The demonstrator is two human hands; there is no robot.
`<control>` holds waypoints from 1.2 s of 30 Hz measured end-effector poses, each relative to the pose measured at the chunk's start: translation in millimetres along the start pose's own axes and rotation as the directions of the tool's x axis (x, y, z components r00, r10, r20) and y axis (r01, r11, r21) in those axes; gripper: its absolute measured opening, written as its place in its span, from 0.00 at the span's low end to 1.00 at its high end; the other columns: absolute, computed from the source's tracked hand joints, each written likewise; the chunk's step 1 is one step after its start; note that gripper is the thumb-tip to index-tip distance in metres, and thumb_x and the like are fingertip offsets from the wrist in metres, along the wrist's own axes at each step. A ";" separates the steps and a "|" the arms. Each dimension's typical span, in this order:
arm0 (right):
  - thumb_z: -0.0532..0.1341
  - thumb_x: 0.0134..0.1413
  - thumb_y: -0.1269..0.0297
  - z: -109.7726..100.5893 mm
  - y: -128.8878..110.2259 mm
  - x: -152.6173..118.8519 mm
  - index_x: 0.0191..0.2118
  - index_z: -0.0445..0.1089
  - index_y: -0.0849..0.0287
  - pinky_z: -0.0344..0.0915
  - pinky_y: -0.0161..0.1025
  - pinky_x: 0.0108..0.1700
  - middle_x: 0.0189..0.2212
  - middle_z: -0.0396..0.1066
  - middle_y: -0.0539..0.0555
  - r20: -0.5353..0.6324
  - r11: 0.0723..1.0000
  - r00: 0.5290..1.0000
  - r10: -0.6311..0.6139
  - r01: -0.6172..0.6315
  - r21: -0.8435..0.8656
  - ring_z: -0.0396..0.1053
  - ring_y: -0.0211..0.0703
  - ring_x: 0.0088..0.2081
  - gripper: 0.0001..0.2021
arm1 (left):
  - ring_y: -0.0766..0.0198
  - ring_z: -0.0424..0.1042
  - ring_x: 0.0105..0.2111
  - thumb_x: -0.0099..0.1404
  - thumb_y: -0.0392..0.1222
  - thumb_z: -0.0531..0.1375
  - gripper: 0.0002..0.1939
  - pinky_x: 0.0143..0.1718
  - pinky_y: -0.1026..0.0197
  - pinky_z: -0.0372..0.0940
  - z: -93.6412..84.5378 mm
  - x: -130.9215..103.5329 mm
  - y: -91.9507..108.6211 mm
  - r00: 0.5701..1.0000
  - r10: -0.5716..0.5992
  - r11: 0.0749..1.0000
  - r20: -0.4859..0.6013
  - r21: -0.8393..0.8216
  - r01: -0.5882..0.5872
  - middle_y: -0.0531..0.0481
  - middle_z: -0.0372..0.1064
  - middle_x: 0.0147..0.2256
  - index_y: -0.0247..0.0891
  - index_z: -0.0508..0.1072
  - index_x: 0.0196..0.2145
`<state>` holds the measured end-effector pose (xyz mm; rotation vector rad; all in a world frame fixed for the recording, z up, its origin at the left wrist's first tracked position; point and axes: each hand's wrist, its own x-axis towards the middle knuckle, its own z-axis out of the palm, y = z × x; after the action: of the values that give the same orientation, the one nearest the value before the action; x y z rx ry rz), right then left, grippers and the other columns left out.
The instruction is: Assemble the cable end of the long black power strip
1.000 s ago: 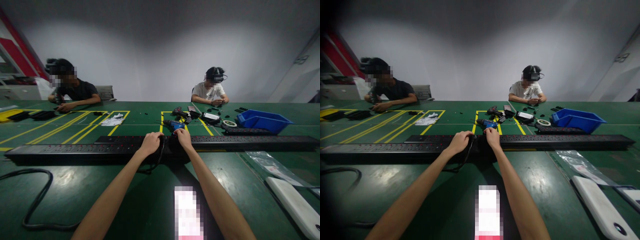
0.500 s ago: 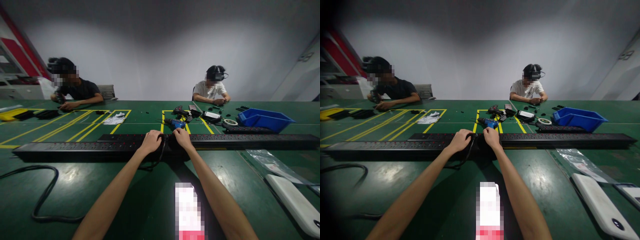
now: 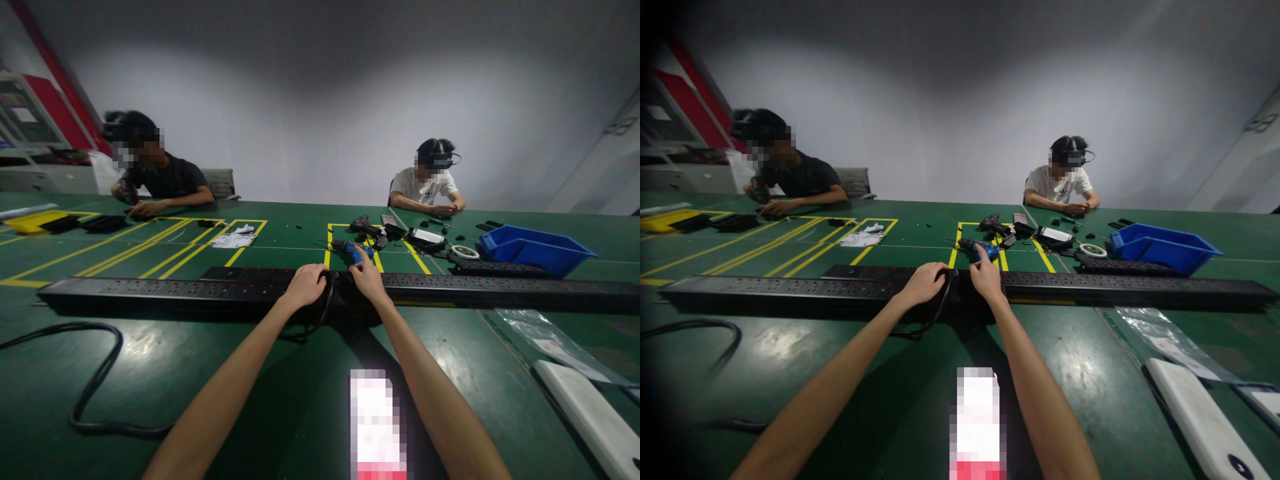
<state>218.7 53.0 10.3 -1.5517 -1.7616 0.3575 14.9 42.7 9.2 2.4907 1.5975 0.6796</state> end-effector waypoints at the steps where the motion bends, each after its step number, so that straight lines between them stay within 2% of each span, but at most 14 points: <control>1: 0.54 0.56 0.67 0.7 0.9 0.3 0.68 0.50 0.53 0.62 0.37 0.45 0.36 0.76 0.49 0.001 1.000 1.000 -0.003 0.003 -0.003 0.71 0.45 0.39 0.33 | 0.57 0.68 0.51 0.69 0.40 0.51 0.14 0.58 0.55 0.58 0.4 0.3 -0.5 1.000 0.010 1.000 -0.002 0.000 -0.010 0.47 0.72 0.49 0.42 0.71 0.49; 13: 0.56 0.56 0.67 10.8 12.2 4.8 0.55 0.67 0.53 0.61 0.36 0.40 0.34 0.76 0.49 -0.040 0.998 0.998 -0.057 0.056 -0.027 0.71 0.44 0.37 0.20 | 0.55 0.68 0.50 0.70 0.41 0.50 0.15 0.56 0.51 0.58 4.5 2.6 -4.1 1.000 0.012 0.999 0.021 0.043 -0.013 0.47 0.72 0.47 0.43 0.70 0.51; 26: 0.56 0.56 0.66 10.0 12.0 4.7 0.55 0.67 0.53 0.62 0.37 0.40 0.36 0.76 0.50 -0.029 0.997 0.997 -0.070 0.069 -0.047 0.72 0.44 0.38 0.20 | 0.54 0.68 0.49 0.70 0.41 0.49 0.16 0.55 0.51 0.58 2.1 0.8 -0.2 1.000 0.002 0.998 0.010 0.055 -0.003 0.47 0.71 0.48 0.43 0.70 0.51; 36: 0.57 0.56 0.66 12.7 14.0 5.6 0.52 0.70 0.53 0.63 0.36 0.41 0.37 0.77 0.50 -0.024 0.995 0.996 -0.084 0.082 -0.052 0.72 0.44 0.39 0.17 | 0.54 0.69 0.48 0.70 0.41 0.49 0.16 0.53 0.51 0.59 2.5 -0.1 1.3 1.000 0.002 0.994 0.002 0.109 -0.002 0.46 0.72 0.46 0.43 0.69 0.51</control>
<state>220.3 64.8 -5.4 -1.5061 -1.8212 0.2521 17.0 42.5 7.4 2.5681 1.6750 0.6057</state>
